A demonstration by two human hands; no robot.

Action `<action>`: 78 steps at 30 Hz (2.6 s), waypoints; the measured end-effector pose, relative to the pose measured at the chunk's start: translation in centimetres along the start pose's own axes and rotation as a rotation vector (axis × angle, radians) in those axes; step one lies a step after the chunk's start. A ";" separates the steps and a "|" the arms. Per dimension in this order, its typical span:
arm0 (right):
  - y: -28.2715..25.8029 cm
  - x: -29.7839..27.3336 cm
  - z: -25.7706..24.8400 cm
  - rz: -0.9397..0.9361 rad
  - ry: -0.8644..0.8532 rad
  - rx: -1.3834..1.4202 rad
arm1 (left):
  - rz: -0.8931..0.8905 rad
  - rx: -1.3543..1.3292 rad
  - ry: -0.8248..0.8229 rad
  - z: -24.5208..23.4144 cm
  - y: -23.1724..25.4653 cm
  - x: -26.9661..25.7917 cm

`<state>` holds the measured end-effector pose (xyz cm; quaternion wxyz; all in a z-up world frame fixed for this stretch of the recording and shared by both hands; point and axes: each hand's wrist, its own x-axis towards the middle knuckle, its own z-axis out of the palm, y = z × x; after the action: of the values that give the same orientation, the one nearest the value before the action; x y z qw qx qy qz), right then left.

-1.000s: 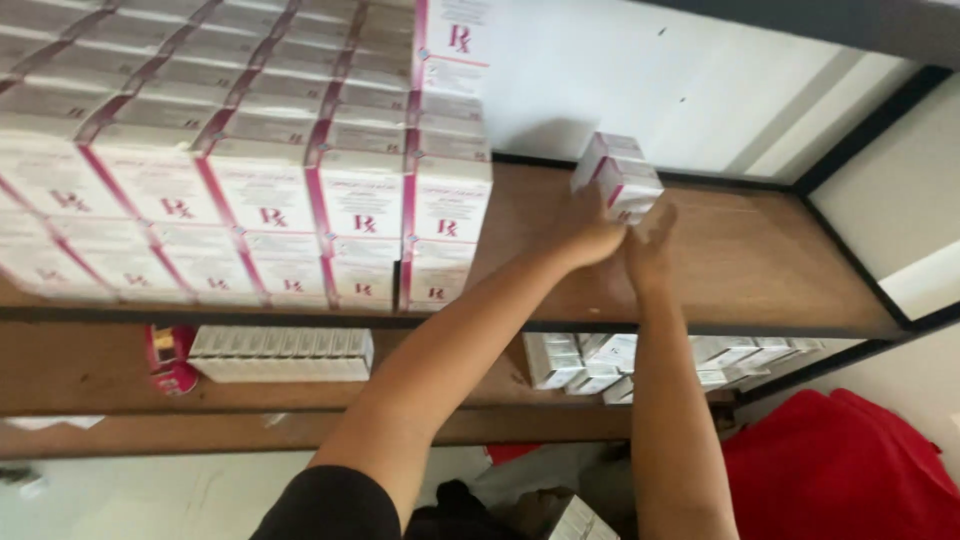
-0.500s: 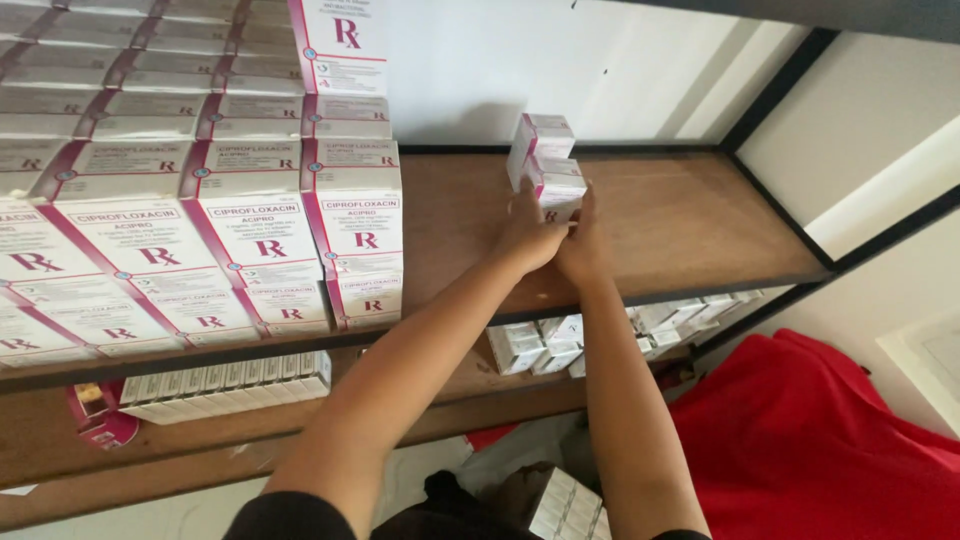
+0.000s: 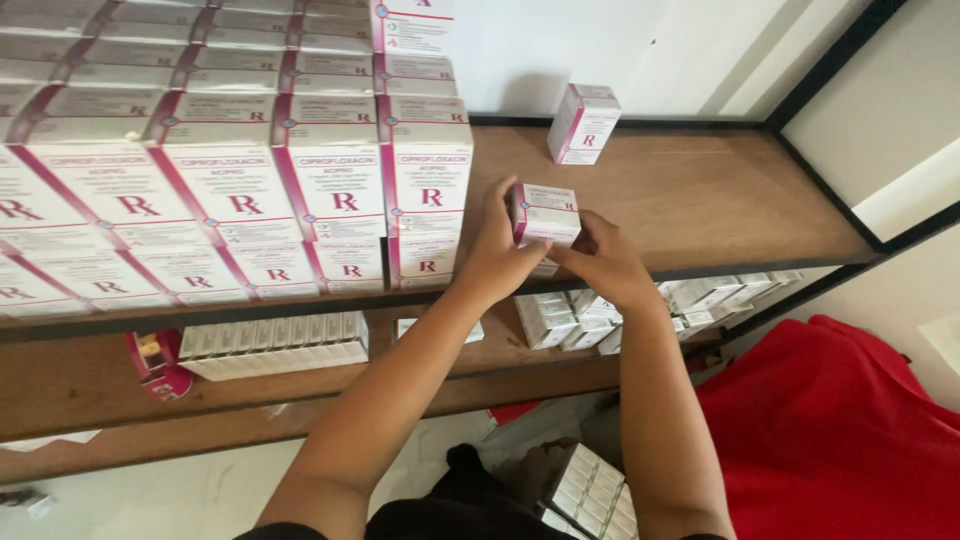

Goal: The person sits on the floor and organizes medicine boxes on a wooden shelf. They open boxes to check the contents, remove plastic wrapping from a stack of boxes, and arrange them neatly on the shelf.

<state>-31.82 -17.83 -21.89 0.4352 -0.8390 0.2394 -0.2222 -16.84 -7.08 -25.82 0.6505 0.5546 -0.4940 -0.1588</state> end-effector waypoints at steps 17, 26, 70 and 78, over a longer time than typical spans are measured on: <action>-6.7 3.2 -2.8 -0.294 -0.066 -0.463 | -0.112 -0.062 0.002 -1.2 -2.1 -0.7; -9.0 2.5 -3.4 -0.175 -0.202 -0.547 | -0.213 -0.064 -0.018 -1.2 -0.9 -0.8; -5.1 3.9 0.8 -0.392 0.395 -0.111 | -0.024 0.082 0.004 -2.0 3.0 -2.7; -2.0 5.2 1.3 -0.371 0.523 -0.215 | 0.479 0.138 -0.098 -1.3 -0.3 -3.7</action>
<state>-26.56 -19.08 -20.05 0.2201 -0.8240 0.2080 -0.4788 -17.41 -3.65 -27.69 0.6054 0.4565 -0.6519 0.0073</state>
